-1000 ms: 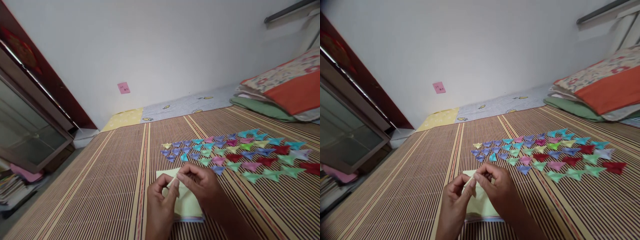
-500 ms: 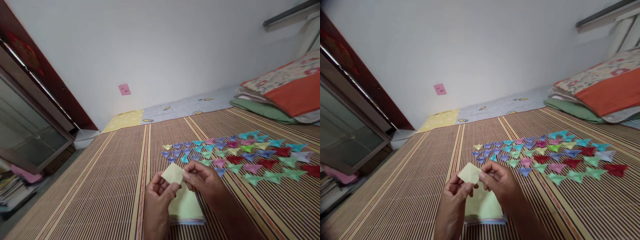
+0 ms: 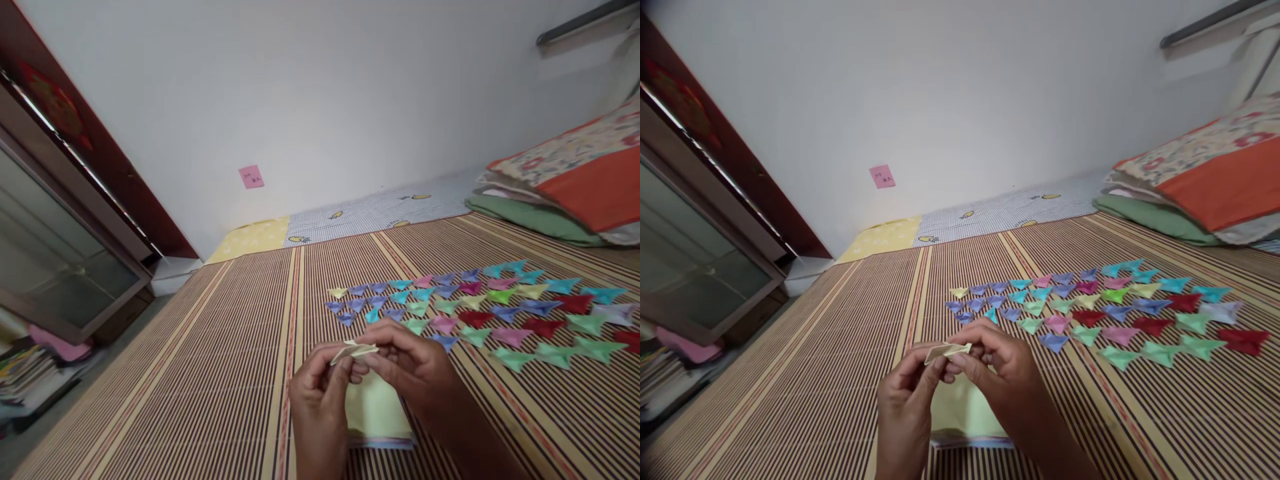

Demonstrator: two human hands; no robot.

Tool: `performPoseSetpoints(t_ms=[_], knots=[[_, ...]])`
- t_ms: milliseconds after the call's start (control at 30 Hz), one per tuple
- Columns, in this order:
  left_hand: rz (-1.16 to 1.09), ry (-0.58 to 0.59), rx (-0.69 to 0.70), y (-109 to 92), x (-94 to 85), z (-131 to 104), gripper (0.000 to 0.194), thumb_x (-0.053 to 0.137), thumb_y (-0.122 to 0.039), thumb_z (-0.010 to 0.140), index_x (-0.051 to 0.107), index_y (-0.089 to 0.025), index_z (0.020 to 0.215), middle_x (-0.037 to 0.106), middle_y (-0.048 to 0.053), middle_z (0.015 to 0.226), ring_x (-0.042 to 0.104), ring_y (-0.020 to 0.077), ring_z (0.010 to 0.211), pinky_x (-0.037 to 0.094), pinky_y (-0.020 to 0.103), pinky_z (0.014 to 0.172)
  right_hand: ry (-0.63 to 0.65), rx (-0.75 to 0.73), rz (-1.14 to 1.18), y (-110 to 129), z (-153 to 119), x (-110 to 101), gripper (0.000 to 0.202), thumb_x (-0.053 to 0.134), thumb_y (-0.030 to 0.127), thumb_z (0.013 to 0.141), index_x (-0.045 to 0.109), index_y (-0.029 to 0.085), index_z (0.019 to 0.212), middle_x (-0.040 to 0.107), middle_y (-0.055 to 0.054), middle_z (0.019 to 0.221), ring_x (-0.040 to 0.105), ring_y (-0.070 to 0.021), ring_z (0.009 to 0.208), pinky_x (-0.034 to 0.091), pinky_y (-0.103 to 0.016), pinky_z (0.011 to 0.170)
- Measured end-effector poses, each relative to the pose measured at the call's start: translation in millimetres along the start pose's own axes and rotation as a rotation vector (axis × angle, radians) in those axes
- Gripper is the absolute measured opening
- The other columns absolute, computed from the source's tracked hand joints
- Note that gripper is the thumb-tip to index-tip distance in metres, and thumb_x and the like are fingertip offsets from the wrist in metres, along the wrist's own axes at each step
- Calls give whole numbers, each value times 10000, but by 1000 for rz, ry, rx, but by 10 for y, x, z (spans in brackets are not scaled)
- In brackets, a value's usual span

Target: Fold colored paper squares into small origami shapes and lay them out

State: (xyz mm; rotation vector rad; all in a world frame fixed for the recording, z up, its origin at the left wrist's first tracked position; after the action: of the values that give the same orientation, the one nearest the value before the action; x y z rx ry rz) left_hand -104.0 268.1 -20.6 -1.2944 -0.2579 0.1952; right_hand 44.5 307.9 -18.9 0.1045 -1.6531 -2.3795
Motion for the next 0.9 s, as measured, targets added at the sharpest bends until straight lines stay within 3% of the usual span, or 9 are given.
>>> performPoseSetpoints(t_ms=[133, 267, 367, 533, 667, 900], knots=[[54, -31, 90, -61, -45, -8, 120, 708, -167, 850, 813, -218, 878, 756, 56, 929, 705, 214, 905, 557, 277, 791, 45, -143, -120, 183, 10, 35, 103, 672, 237, 921, 743, 227, 847, 680, -41, 891, 669, -205, 880, 534, -312, 765], [66, -34, 128, -47, -89, -32, 197, 673, -108, 840, 805, -242, 900, 761, 67, 1080, 698, 247, 1079, 552, 309, 882, 37, -223, -229, 267, -10, 30, 141, 662, 140, 879, 751, 250, 875, 690, -45, 1069, 680, -211, 1013, 521, -335, 903], [107, -26, 173, -61, -111, -48, 239, 652, -86, 849, 804, -251, 929, 757, 66, 1113, 696, 246, 1101, 547, 319, 909, 38, -221, -241, 256, -29, 33, 173, 685, 136, 856, 769, 270, 929, 667, -42, 1114, 667, -212, 1044, 524, -325, 911], [133, -71, 139, -6, -174, -52, 228, 676, -104, 857, 782, -250, 995, 752, 49, 1035, 721, 223, 981, 563, 299, 845, -2, -188, -253, 243, -34, 16, 291, 717, 178, 858, 774, 315, 1108, 635, -24, 1081, 642, -151, 787, 555, -281, 756], [58, -62, 89, 37, -143, -51, 135, 718, -153, 854, 749, -217, 969, 752, 82, 1079, 727, 244, 997, 573, 336, 880, 63, -221, -244, 287, -49, 93, 204, 681, 183, 883, 796, 305, 1000, 649, -33, 1050, 673, -191, 936, 556, -278, 782], [29, -61, 120, -46, -124, -53, 39, 758, -218, 853, 725, -198, 857, 747, 121, 1147, 721, 262, 1069, 580, 343, 902, 14, -218, -248, 236, -53, 88, 122, 668, 226, 934, 774, 280, 911, 638, -31, 1054, 651, -198, 1030, 512, -296, 893]])
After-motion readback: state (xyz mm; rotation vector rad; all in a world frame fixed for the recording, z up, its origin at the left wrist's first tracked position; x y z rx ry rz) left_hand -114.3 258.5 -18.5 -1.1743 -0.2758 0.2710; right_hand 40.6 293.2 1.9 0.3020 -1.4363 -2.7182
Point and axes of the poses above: each hand's wrist, its own z-axis towards the middle knuckle, its own x-axis out of the palm, y = z × x, the point moved 9 cm from there along z, towards the middle knuckle
